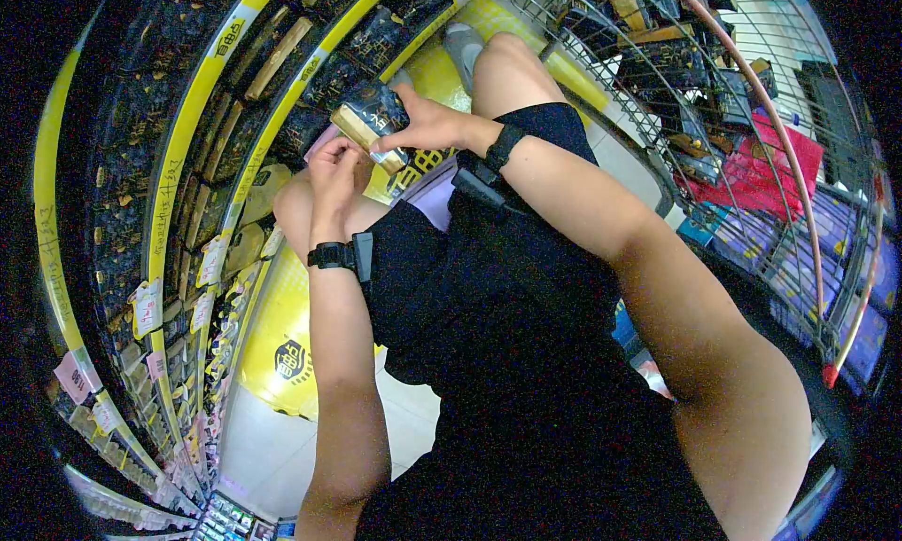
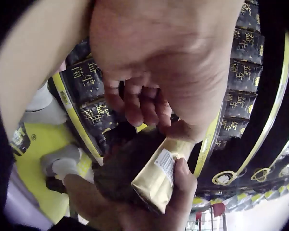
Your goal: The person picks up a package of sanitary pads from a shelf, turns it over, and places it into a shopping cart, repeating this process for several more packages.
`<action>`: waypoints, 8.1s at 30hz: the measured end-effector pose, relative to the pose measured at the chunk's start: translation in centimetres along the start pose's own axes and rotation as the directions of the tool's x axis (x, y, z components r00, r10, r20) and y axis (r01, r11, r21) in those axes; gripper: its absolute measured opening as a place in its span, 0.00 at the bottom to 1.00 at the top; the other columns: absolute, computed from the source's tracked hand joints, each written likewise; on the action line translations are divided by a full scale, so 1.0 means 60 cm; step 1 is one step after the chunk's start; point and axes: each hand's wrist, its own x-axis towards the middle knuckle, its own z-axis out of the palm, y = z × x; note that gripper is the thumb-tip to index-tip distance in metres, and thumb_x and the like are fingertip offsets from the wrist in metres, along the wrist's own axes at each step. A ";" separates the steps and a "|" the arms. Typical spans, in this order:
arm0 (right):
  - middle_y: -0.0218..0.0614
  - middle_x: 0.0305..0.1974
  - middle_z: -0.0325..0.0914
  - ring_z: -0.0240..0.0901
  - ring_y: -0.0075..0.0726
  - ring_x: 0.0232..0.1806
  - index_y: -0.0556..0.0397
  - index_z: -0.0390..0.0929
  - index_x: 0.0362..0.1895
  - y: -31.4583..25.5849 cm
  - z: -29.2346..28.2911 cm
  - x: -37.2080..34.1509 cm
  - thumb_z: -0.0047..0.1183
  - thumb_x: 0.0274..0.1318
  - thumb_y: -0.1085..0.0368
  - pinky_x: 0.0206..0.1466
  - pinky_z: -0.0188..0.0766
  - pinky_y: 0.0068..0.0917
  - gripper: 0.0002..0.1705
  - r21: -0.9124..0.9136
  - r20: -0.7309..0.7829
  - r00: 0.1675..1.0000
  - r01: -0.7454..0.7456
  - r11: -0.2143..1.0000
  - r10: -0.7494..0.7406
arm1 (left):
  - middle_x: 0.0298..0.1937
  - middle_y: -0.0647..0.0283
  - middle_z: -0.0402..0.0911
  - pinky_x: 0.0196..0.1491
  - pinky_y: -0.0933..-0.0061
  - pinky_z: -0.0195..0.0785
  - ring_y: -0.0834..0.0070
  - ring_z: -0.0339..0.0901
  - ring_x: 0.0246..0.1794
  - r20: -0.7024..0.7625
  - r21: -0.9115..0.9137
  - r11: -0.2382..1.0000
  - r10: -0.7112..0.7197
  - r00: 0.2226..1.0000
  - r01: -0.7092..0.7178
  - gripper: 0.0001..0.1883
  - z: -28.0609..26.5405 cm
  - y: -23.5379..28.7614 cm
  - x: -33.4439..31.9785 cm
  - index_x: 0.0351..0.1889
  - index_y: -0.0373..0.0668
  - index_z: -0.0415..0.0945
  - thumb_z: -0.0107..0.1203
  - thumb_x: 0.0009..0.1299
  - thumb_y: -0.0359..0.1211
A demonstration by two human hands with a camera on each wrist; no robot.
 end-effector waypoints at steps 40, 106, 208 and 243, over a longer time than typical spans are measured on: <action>0.53 0.57 0.70 0.71 0.39 0.56 0.68 0.49 0.69 0.005 0.000 0.003 0.70 0.46 0.50 0.60 0.68 0.29 0.57 0.181 -0.014 0.998 -0.061 0.982 0.065 | 0.33 0.69 0.79 0.39 0.85 0.67 0.86 0.74 0.32 0.086 -0.151 0.988 -0.023 0.996 0.036 0.02 0.007 0.018 -0.003 0.35 0.37 0.78 0.58 0.66 0.23; 0.57 0.55 0.70 0.70 0.46 0.58 0.68 0.52 0.66 0.015 0.001 0.004 0.74 0.38 0.42 0.63 0.65 0.31 0.62 -0.094 -0.133 0.987 0.083 0.992 -0.095 | 0.28 0.70 0.80 0.33 0.86 0.66 0.88 0.73 0.27 0.062 0.150 0.986 -0.080 0.995 0.069 0.01 0.013 0.001 -0.003 0.31 0.35 0.79 0.61 0.64 0.23; 0.27 0.31 0.74 0.71 0.20 0.31 0.56 0.73 0.43 0.038 0.002 0.029 0.60 0.60 0.65 0.36 0.70 0.19 0.12 0.414 -0.024 0.998 0.060 0.908 -0.055 | 0.54 0.60 0.76 0.56 0.73 0.69 0.75 0.75 0.52 0.058 -0.289 0.951 -0.094 0.994 0.107 0.24 0.026 0.042 -0.022 0.62 0.36 0.65 0.56 0.72 0.38; 0.20 0.27 0.70 0.63 0.16 0.30 0.53 0.76 0.35 0.041 -0.006 0.030 0.48 0.61 0.69 0.36 0.62 0.16 0.05 0.388 -0.094 0.992 0.117 0.914 -0.087 | 0.48 0.58 0.78 0.47 0.72 0.76 0.72 0.79 0.44 0.068 -0.308 0.937 -0.150 0.986 0.164 0.24 0.017 0.043 -0.029 0.57 0.33 0.67 0.53 0.64 0.33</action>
